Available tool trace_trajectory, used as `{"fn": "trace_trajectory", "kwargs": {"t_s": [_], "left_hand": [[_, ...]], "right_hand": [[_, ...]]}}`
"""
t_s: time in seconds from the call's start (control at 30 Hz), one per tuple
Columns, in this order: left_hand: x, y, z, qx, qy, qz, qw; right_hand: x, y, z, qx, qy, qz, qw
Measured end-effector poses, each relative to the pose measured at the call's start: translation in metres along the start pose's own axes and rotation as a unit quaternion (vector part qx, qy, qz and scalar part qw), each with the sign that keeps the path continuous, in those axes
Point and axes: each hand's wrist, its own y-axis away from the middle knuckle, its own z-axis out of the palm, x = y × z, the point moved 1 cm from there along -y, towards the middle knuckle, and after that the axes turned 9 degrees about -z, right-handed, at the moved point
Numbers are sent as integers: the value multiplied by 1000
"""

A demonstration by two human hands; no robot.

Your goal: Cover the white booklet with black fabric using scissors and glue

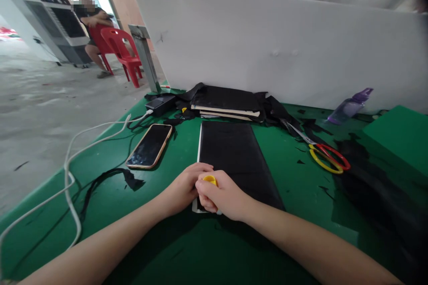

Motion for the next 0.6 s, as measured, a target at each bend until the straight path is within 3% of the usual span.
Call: {"fn": "trace_trajectory", "kwargs": {"t_s": [0.3,0.4,0.6], "left_hand": [[0,-4,-2,-9,2,40,999],[4,-4,-3,-17,15,38,999],[11,-3,-6,-27,33,33,999]], "right_hand": [[3,2,-10,-6,96,73,993],[0,5,-15,-43,137,102,984],[-25,18,-20,-106,202,82,970]]}}
